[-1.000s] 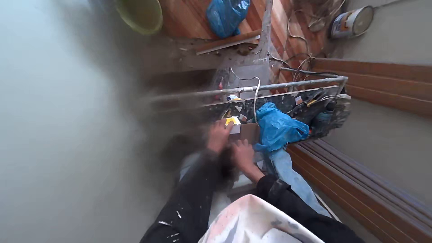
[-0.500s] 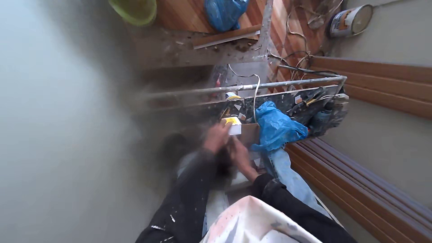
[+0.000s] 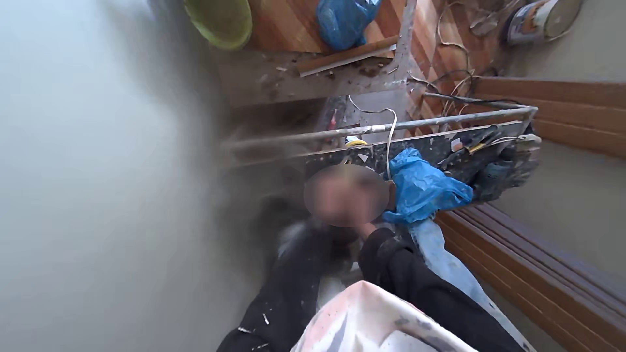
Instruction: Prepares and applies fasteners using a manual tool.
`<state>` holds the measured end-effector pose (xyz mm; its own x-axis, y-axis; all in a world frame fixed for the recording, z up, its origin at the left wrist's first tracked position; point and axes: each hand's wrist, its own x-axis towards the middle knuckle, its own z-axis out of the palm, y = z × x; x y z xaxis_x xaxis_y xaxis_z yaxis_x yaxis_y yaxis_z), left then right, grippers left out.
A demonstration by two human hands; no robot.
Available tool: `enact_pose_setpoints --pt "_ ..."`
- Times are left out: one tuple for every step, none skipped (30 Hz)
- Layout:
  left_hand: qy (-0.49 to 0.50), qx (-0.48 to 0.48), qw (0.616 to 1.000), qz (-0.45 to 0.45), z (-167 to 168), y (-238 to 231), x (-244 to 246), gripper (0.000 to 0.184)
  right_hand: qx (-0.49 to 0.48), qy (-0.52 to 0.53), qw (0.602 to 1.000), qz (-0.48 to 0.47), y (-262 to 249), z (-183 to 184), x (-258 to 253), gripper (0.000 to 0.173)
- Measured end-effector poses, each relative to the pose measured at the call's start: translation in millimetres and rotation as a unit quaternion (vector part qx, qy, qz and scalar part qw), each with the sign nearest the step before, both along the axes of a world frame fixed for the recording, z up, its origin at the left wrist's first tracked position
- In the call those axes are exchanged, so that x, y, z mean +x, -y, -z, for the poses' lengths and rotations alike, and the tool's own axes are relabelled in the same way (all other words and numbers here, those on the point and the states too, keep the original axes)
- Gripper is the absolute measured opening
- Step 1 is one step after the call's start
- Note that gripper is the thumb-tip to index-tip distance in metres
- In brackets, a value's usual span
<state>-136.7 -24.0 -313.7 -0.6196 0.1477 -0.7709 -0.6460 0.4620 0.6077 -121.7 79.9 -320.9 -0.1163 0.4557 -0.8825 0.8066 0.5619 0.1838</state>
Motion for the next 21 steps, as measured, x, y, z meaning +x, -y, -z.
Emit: enact_pose_setpoints --pt "-0.005 0.005 1.000 0.000 -0.5 7.4 2.2 0.041 0.015 -0.008 1.000 0.004 2.2 2.7 3.8 0.043" --pt "-0.020 0.001 1.000 0.017 0.4 17.3 4.7 0.040 0.027 -0.018 0.999 0.014 3.9 6.7 8.4 0.045" --pt "-0.045 -0.011 0.998 0.049 2.3 28.1 7.1 0.038 0.039 -0.032 0.998 0.025 5.0 11.3 13.7 0.046" --pt "-0.075 -0.036 0.992 0.100 6.2 39.0 10.1 0.034 0.051 -0.040 0.998 0.027 5.9 15.4 17.9 0.046" --pt "-0.101 -0.067 0.979 0.162 11.4 49.3 13.4 0.031 0.061 -0.043 0.997 0.025 6.6 17.7 20.0 0.043" --pt "-0.126 -0.101 0.961 0.224 19.5 58.4 16.7 0.030 0.068 -0.049 0.996 0.023 7.6 18.3 20.2 0.039" --pt "-0.146 -0.133 0.940 0.280 28.5 65.5 20.0 0.029 0.072 -0.059 0.995 0.024 8.1 17.4 19.8 0.036" --pt "-0.163 -0.159 0.916 0.329 33.8 71.0 22.8 0.026 0.077 -0.069 0.994 0.026 8.0 15.5 20.0 0.034" --pt "-0.185 -0.181 0.893 0.369 36.9 75.4 25.0 0.022 0.084 -0.080 0.993 0.025 7.3 13.9 20.4 0.033" --pt "-0.200 -0.196 0.874 0.397 38.7 78.9 26.7 0.019 0.086 -0.089 0.992 0.022 5.9 11.8 20.4 0.031" --pt "-0.213 -0.207 0.860 0.416 40.0 81.7 28.1 0.019 0.083 -0.100 0.991 0.017 3.9 10.3 21.7 0.029" --pt "-0.222 -0.217 0.850 0.425 40.7 83.4 29.3 0.019 0.079 -0.111 0.991 0.012 1.9 9.2 23.5 0.026" --pt "-0.220 -0.225 0.846 0.430 40.0 84.0 29.1 0.019 0.075 -0.117 0.990 0.004 0.4 8.7 25.2 0.024" --pt "-0.204 -0.230 0.846 0.435 38.4 84.0 27.7 0.018 0.069 -0.112 0.991 -0.005 -0.7 7.3 25.8 0.022" --pt "-0.188 -0.234 0.847 0.439 37.7 83.5 25.5 0.017 0.057 -0.099 0.993 -0.018 -2.1 4.3 25.0 0.022" --pt "-0.169 -0.235 0.848 0.444 37.1 82.7 22.6 0.016 0.040 -0.078 0.996 -0.033 -4.5 -0.3 23.0 0.023" --pt "-0.155 -0.229 0.850 0.449 36.1 82.2 19.1 0.015 0.022 -0.061 0.997 -0.052 -8.0 -5.1 20.9 0.025" --pt "-0.150 -0.217 0.852 0.452 33.6 82.8 16.1 0.015 0.011 -0.053 0.996 -0.076 -12.6 -9.4 20.5 0.027" --pt "-0.155 -0.200 0.855 0.453 30.8 84.4 17.1 0.013 0.004 -0.054 0.994 -0.095 -17.9 -14.8 21.7 0.028" --pt "-0.152 -0.184 0.857 0.457 26.6 86.3 19.2 0.012 -0.007 -0.061 0.993 -0.101 -22.9 -20.9 22.1 0.030" --pt "-0.150 -0.175 0.853 0.468 23.0 88.9 21.6 0.011 -0.019 -0.070 0.993 -0.096 -27.3 -26.0 21.2 0.030"
